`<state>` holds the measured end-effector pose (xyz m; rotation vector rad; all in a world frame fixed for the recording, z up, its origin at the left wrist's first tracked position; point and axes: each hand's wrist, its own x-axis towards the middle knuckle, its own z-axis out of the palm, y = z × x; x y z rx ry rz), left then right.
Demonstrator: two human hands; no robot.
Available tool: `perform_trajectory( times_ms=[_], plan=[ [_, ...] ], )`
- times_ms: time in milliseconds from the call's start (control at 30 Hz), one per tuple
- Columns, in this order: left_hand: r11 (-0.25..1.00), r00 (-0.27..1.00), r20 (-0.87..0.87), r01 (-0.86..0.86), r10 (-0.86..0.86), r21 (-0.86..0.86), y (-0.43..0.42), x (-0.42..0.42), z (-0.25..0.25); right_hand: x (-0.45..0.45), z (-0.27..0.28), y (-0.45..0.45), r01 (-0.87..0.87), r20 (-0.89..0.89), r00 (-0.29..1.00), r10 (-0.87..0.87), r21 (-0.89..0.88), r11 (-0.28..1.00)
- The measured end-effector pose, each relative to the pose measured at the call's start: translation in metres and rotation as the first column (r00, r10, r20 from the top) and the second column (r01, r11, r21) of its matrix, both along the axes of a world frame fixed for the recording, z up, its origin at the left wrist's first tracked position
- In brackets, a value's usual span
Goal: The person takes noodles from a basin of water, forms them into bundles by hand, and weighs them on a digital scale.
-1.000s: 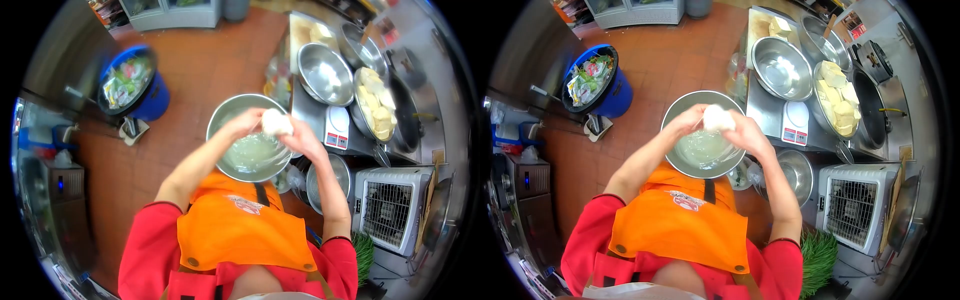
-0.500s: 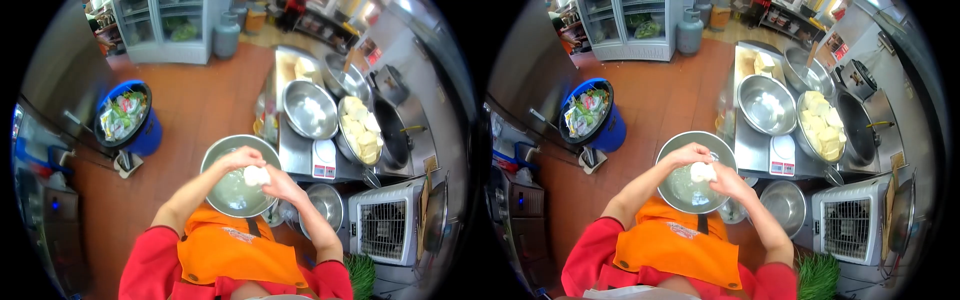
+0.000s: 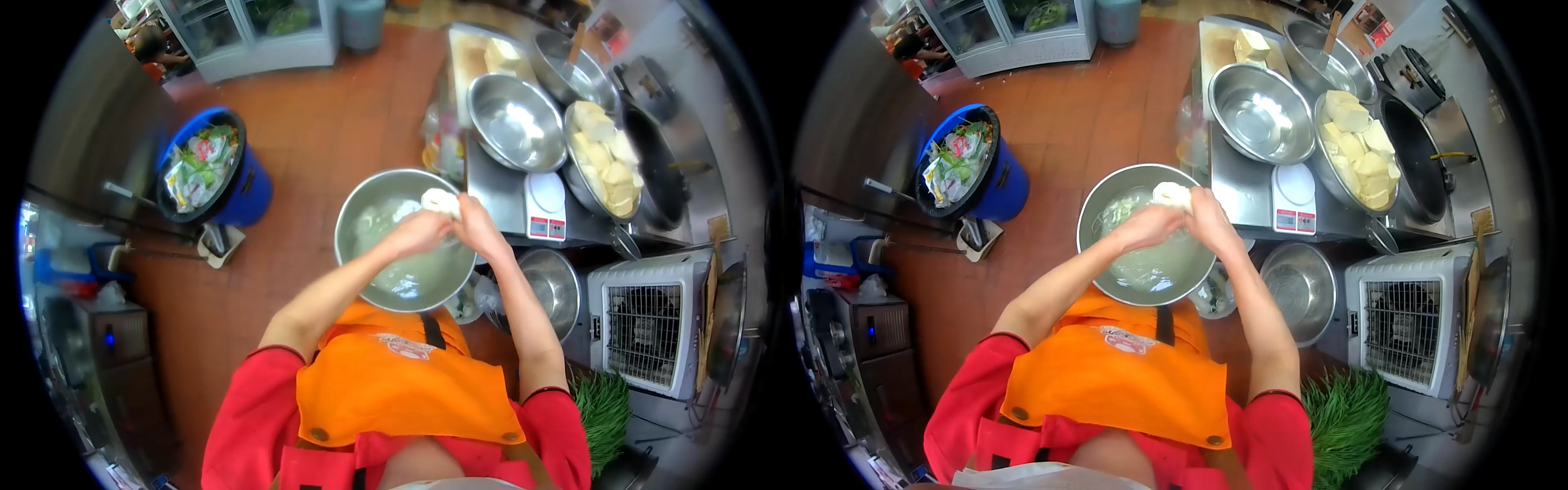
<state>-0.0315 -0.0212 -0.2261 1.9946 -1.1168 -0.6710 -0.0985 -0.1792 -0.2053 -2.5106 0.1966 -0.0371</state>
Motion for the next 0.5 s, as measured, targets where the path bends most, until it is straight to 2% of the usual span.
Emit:
perform_trajectory(
  times_ms=[67, 167, 267, 333, 367, 400, 467, 500],
  plan=[
    [1.0, 0.999, 0.04, 0.028, -0.029, 0.011, 0.003, 0.003, 0.021, -0.007, -0.003, 0.006, -0.046, 0.038, 0.998, 0.052, -0.135, 0.99],
    [0.996, 0.981, 0.172, 0.089, -0.085, -0.013, 0.007, 0.013, 0.04, -0.014, 0.006, 0.011, -0.135, -0.179, 0.98, 0.085, -0.294, 0.946],
    [0.981, 0.983, 0.112, 0.131, -0.147, 0.141, 0.007, 0.034, 0.058, -0.028, 0.007, 0.014, -0.272, -0.261, 0.945, 0.2, -0.281, 0.92],
    [0.995, 0.969, -0.227, 0.102, -0.099, 0.002, 0.007, 0.049, 0.037, -0.036, 0.016, 0.009, -0.249, -0.069, 0.965, 0.252, 0.057, 0.967],
    [0.995, 0.916, -0.39, 0.073, -0.091, -0.061, 0.007, 0.053, 0.022, -0.039, 0.022, 0.008, -0.248, 0.032, 0.969, 0.247, 0.229, 0.941],
    [0.991, 0.83, -0.553, 0.001, -0.074, -0.131, 0.005, 0.054, 0.006, -0.037, 0.032, 0.007, -0.156, -0.047, 0.981, 0.186, 0.375, 0.914],
    [0.923, 0.545, -0.823, -0.21, -0.162, -0.321, 0.001, 0.037, 0.0, -0.034, 0.04, 0.002, -0.058, -0.039, 0.995, 0.087, 0.477, 0.877],
    [0.867, 0.372, -0.897, -0.334, -0.239, -0.369, -0.003, 0.027, -0.002, -0.032, 0.042, 0.001, -0.009, -0.039, 0.999, 0.035, 0.527, 0.85]
  ],
)
